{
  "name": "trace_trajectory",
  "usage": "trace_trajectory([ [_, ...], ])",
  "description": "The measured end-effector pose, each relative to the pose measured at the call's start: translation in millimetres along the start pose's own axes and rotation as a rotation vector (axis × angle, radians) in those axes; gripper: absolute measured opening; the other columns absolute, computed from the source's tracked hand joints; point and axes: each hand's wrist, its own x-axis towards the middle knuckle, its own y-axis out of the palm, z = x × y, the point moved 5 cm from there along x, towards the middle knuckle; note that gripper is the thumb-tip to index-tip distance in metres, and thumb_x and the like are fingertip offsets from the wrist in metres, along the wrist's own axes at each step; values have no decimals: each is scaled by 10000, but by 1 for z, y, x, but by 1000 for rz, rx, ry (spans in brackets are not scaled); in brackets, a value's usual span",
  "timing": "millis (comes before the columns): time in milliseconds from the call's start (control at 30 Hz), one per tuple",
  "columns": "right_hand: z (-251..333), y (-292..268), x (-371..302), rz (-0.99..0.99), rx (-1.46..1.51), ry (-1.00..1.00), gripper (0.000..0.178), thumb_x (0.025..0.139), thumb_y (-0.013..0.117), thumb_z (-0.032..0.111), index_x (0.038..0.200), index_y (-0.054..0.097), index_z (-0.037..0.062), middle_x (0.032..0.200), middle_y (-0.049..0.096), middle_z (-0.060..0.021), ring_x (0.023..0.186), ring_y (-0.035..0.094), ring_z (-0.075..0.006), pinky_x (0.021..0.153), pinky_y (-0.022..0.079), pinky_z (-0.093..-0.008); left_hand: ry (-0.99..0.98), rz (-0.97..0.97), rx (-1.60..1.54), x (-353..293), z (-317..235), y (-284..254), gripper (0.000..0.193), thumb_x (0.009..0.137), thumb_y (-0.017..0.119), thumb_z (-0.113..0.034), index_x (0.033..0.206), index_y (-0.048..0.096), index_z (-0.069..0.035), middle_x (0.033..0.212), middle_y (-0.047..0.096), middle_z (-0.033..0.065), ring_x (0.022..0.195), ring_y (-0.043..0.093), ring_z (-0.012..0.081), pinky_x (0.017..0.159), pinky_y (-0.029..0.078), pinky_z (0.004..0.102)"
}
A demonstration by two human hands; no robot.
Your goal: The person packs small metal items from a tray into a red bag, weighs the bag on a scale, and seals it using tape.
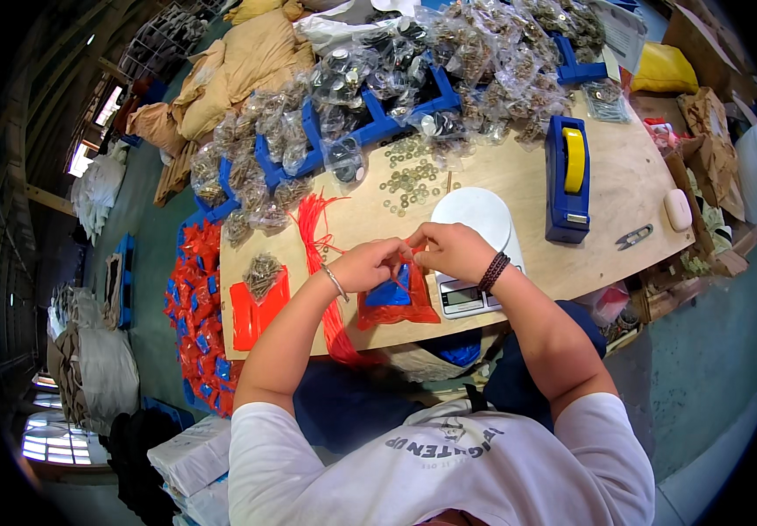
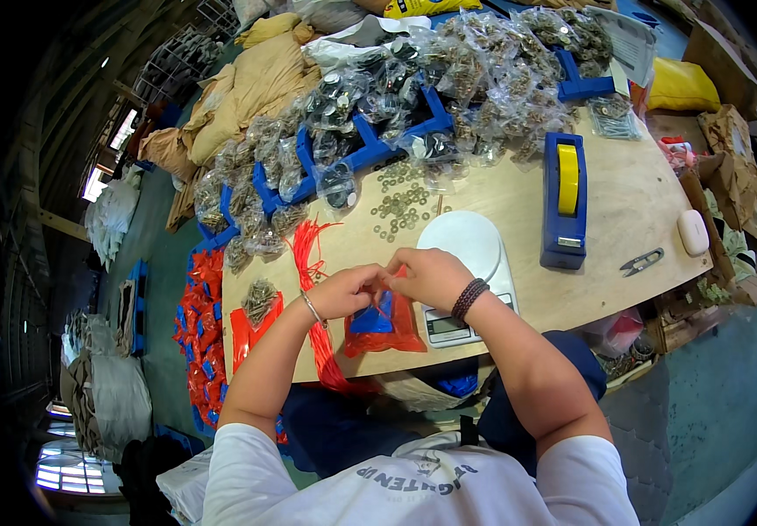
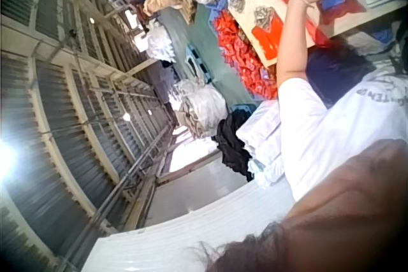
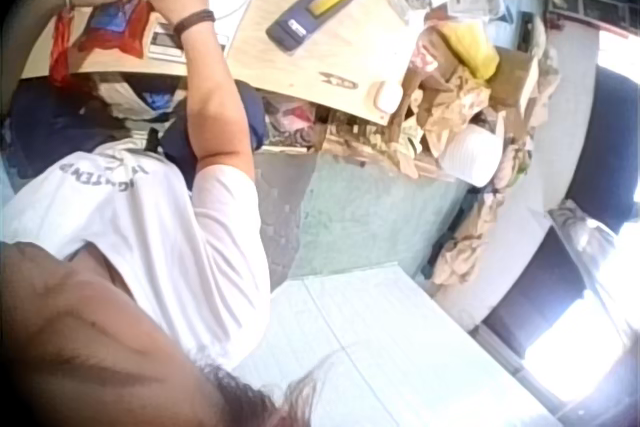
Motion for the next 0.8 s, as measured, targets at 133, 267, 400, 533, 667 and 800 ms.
trace_trajectory([
  [133, -4, -2, -2, 9, -321, -19, 290, 736, 672, 278, 980, 619, 131, 771, 660, -92, 735, 634, -261, 656, 487, -362, -3, 22, -42, 4, 5, 2, 387, 722, 447, 50, 1094, 494, -47, 825, 578, 55, 797, 559, 149, 763, 450, 287],
  [267, -11, 3, -6, 63, -560, 91, 327, 730, 652, 268, 1031, 593, 153, 844, 664, -91, 815, 635, -274, 701, 495, -387, 26, -86, -61, 1, 4, -4, 386, 729, 441, 60, 1095, 510, -44, 907, 585, 82, 868, 570, 176, 799, 461, 305],
  [400, -5, 8, -9, 114, -662, 121, 246, 774, 599, 225, 964, 582, 71, 874, 657, -134, 848, 637, -284, 718, 504, -397, 33, -236, -115, -3, 11, -12, 373, 746, 454, 51, 1099, 527, -41, 1007, 577, 90, 965, 568, 191, 868, 459, 316],
  [533, -4, 7, -8, 114, -665, 129, 255, 771, 602, 221, 968, 577, 62, 878, 655, -141, 858, 636, -289, 723, 505, -399, 31, -220, -112, -5, 16, -10, 355, 785, 569, -49, 1135, 512, -38, 1120, 533, 76, 1056, 512, 175, 935, 410, 310],
  [667, -5, 5, -8, 118, -648, 119, 251, 766, 602, 220, 965, 581, 67, 878, 656, -144, 864, 635, -291, 731, 503, -401, 49, -222, 27, -5, 21, -3, 436, 744, 662, -158, 1141, 518, -53, 1144, 497, 98, 1077, 490, 214, 953, 396, 329],
  [800, -8, 10, -6, 120, -650, 116, 302, 747, 626, 236, 1018, 573, 111, 868, 660, -109, 848, 635, -275, 716, 499, -395, 87, -396, 166, -5, 30, 10, 466, 703, 705, -217, 1122, 545, -92, 1100, 511, 103, 1045, 492, 240, 932, 403, 341],
])
